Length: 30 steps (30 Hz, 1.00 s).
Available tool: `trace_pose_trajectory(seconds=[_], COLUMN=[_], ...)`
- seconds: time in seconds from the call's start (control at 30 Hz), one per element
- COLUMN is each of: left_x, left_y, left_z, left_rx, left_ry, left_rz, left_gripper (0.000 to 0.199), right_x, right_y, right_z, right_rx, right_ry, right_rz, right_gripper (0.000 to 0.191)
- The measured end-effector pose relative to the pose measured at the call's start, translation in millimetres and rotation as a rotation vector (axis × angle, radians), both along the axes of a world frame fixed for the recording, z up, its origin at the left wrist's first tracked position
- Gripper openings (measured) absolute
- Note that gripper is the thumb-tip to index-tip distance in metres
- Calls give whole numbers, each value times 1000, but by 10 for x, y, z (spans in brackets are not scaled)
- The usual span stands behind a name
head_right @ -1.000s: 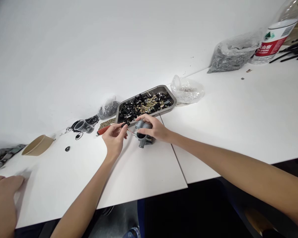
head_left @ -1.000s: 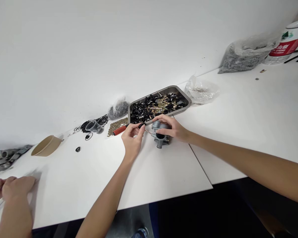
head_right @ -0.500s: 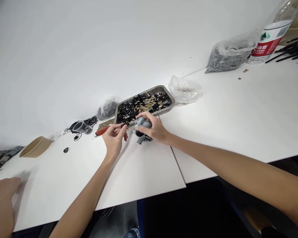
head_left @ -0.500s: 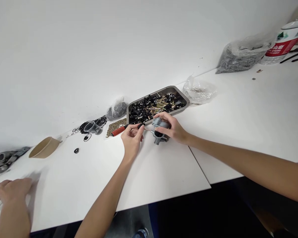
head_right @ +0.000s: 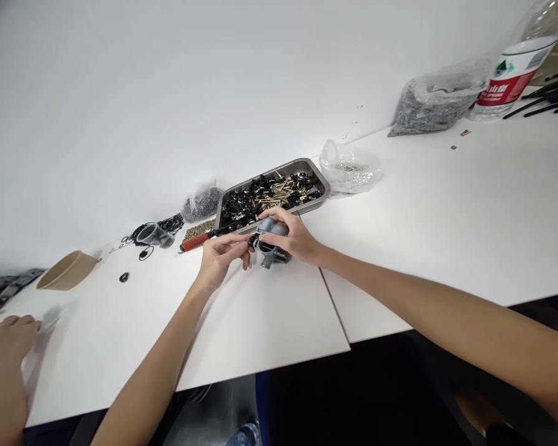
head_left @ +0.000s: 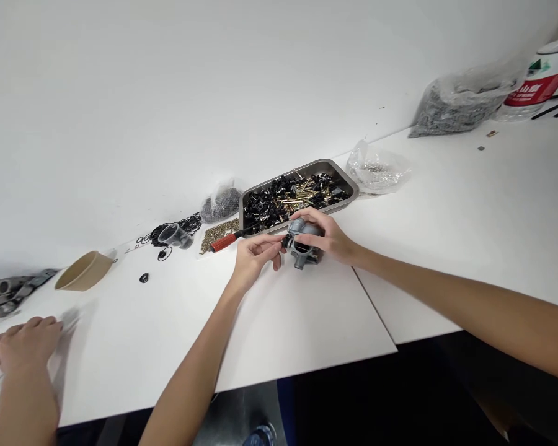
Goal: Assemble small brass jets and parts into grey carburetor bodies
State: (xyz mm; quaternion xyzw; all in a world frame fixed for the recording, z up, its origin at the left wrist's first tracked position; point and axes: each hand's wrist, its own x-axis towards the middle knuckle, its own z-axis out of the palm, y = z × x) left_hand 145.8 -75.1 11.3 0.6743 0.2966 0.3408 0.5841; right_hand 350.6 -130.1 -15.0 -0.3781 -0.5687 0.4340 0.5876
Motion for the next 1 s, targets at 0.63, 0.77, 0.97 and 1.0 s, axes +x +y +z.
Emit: trace_pose_trajectory(seconds=[0.63, 0.77, 0.97, 1.0], left_x=[22, 28, 38, 38], left_y=[-2, 6, 9, 12], left_z=[-44, -50, -49, -55], left_rx=[65, 64, 51, 41], left_ry=[-1, -35, -36, -45], left_rz=[84, 80, 105, 102], left_gripper=[25, 21, 22, 22], right_x=[21, 22, 26, 27], right_y=[14, 12, 16, 16], right_z=[-2, -5, -7, -7], right_rx=[50, 55, 62, 68], right_ry=[-86, -95, -96, -99], right_rz=[34, 31, 23, 20], right_gripper=[41, 41, 40, 40])
